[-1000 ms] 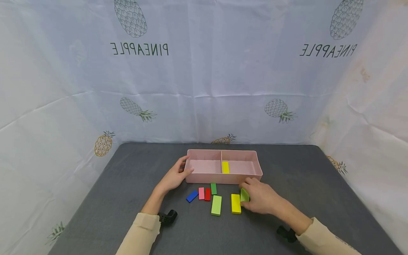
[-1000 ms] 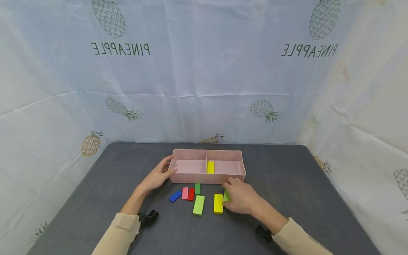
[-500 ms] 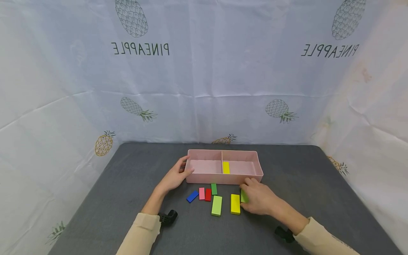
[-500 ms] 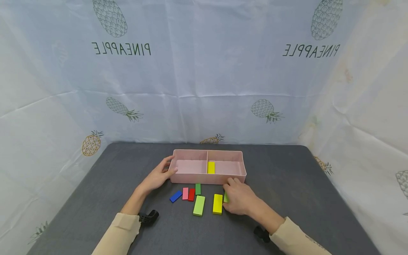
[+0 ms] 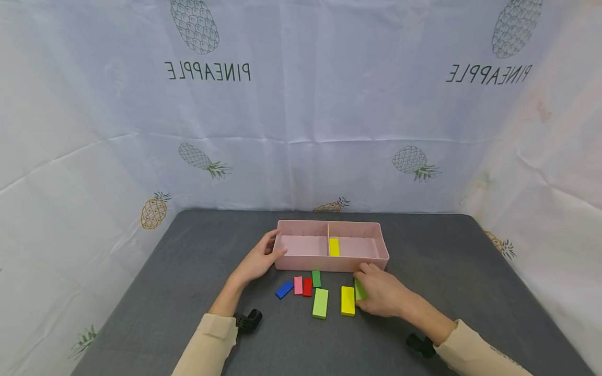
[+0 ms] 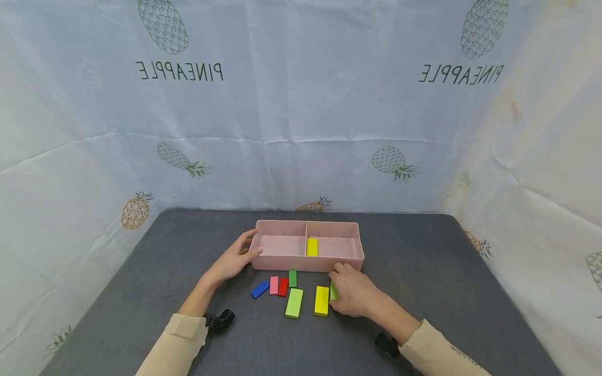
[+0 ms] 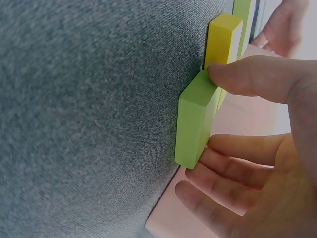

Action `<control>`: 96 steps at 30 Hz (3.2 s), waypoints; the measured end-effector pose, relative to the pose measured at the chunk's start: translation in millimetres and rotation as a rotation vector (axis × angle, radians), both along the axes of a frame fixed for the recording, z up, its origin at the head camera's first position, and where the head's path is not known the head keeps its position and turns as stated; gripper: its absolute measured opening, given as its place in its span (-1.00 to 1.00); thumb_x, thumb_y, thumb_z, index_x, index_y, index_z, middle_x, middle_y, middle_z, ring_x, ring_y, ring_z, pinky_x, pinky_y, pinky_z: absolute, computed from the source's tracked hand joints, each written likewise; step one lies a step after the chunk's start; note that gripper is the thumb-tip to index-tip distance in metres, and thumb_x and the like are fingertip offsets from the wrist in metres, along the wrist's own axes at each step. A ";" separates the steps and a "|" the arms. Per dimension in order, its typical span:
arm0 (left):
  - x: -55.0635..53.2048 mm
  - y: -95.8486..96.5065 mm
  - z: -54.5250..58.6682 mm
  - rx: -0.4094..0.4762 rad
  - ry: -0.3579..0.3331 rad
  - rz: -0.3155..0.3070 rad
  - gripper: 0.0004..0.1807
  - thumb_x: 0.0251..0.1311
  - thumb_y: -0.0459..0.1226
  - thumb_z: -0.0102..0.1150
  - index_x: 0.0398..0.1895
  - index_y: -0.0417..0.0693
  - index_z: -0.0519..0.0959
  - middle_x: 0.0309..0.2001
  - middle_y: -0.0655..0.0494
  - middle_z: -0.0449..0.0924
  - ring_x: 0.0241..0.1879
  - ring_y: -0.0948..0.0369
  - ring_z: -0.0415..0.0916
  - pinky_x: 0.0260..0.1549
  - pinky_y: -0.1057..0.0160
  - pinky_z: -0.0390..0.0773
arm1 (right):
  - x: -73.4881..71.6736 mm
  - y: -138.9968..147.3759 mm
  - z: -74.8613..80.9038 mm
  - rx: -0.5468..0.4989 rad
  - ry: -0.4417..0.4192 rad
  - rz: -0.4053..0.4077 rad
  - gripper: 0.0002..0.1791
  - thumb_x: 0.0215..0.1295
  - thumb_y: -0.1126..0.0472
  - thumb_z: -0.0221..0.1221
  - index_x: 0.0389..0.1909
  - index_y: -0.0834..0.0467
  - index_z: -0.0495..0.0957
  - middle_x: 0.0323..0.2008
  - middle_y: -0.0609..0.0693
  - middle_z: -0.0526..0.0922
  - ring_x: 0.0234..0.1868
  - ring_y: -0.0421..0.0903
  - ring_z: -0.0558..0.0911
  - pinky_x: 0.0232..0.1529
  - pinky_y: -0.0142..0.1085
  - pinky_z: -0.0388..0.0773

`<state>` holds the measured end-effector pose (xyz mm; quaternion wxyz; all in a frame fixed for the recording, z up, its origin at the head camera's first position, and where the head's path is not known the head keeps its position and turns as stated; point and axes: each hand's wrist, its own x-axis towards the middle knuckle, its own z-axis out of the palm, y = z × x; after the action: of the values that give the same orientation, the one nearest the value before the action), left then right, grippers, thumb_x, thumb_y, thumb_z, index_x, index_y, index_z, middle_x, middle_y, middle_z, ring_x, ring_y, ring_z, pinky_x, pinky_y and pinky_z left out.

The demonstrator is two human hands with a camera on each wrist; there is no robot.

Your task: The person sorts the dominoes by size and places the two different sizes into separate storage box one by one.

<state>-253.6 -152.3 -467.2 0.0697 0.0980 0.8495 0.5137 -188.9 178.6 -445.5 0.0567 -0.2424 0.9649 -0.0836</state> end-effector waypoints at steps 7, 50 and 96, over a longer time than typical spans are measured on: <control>-0.3 0.4 -0.5 -0.002 0.000 0.001 -0.22 0.45 -0.04 0.16 0.61 0.04 0.08 0.49 -0.25 0.18 0.40 -0.22 0.28 0.28 -0.25 0.35 | 0.7 2.1 -1.0 -0.038 -0.035 0.007 -0.39 0.01 0.05 0.50 0.06 0.27 0.61 -0.15 -0.06 0.45 -0.12 -0.09 0.39 -0.15 -0.17 0.53; 0.3 -0.7 1.2 -0.006 0.008 -0.008 -0.23 0.45 -0.06 0.15 0.61 0.02 0.07 0.49 -0.24 0.18 0.39 -0.22 0.29 0.27 -0.24 0.36 | -33.2 -0.9 79.9 -0.127 0.121 0.125 -0.39 0.07 0.14 0.43 0.15 0.27 0.55 0.09 0.11 0.49 0.04 0.05 0.44 -0.06 -0.10 0.57; 0.5 0.0 -1.1 -0.013 0.013 0.002 -0.22 0.43 -0.04 0.17 0.60 0.05 0.10 0.47 -0.25 0.24 0.36 -0.21 0.35 0.24 -0.22 0.42 | -115.7 -14.6 21.6 -0.113 -0.105 0.059 -0.47 0.14 0.22 0.45 0.12 0.31 0.61 0.08 0.15 0.57 0.02 0.05 0.49 0.06 -0.06 0.51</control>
<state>-253.1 -152.3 -468.3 0.0644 0.1000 0.8533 0.5077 -304.7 163.9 -423.9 0.0961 -0.2688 0.9468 -0.1489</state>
